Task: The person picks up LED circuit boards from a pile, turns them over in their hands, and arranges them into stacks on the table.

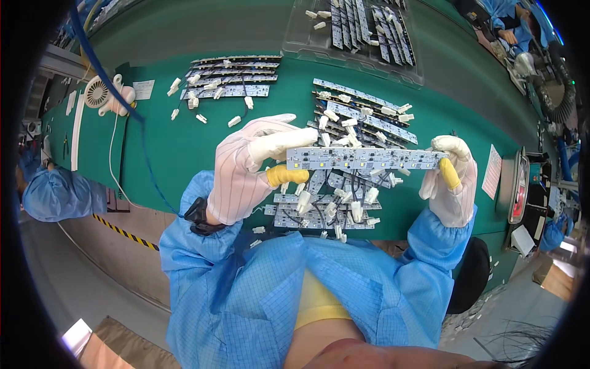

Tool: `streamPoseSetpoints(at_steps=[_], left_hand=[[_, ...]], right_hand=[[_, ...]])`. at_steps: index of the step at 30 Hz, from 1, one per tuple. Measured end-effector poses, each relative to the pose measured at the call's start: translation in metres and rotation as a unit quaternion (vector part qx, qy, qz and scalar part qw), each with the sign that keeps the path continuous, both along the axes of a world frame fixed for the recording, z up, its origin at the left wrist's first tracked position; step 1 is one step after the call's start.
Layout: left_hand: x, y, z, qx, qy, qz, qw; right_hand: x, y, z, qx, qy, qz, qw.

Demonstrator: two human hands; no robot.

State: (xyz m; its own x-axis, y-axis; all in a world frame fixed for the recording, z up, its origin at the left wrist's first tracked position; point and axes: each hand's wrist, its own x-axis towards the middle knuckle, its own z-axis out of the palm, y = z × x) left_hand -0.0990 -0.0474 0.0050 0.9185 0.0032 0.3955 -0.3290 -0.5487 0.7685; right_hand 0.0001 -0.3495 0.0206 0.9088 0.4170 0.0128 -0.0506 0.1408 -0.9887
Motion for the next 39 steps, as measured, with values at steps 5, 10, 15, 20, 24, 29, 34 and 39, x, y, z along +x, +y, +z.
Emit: streamPoseSetpoints(at_steps=[5,10,15,20,24,29,34,39], left_hand=[[-0.004,-0.003,0.006,-0.135,0.044,-0.015,0.99],[-0.004,0.006,-0.004,-0.293,0.081,0.014,0.953],[-0.002,0.008,-0.015,-0.307,0.091,0.029,0.947],[0.001,0.009,-0.014,-0.316,0.093,0.025,0.944],[-0.006,0.014,-0.018,-0.27,0.096,0.041,0.957],[-0.011,0.013,-0.013,-0.294,0.097,0.044,0.95],[-0.018,0.022,-0.019,-0.312,0.031,0.03,0.949],[-0.019,0.019,-0.012,-0.28,0.07,0.062,0.956]], right_hand=[[-0.001,-0.001,0.003,0.026,-0.009,0.056,0.998],[-0.04,-0.037,-0.006,-0.13,0.087,0.03,0.987],[-0.09,-0.076,-0.051,-0.456,0.008,0.559,0.693],[-0.126,-0.081,-0.215,-0.37,0.091,0.19,0.905],[-0.116,-0.041,-0.227,-0.09,0.193,0.019,0.977],[-0.109,-0.06,-0.194,-0.166,0.135,0.134,0.968],[-0.063,-0.065,-0.164,-0.245,0.077,0.254,0.933],[-0.047,-0.023,-0.135,-0.315,0.018,0.348,0.883]])
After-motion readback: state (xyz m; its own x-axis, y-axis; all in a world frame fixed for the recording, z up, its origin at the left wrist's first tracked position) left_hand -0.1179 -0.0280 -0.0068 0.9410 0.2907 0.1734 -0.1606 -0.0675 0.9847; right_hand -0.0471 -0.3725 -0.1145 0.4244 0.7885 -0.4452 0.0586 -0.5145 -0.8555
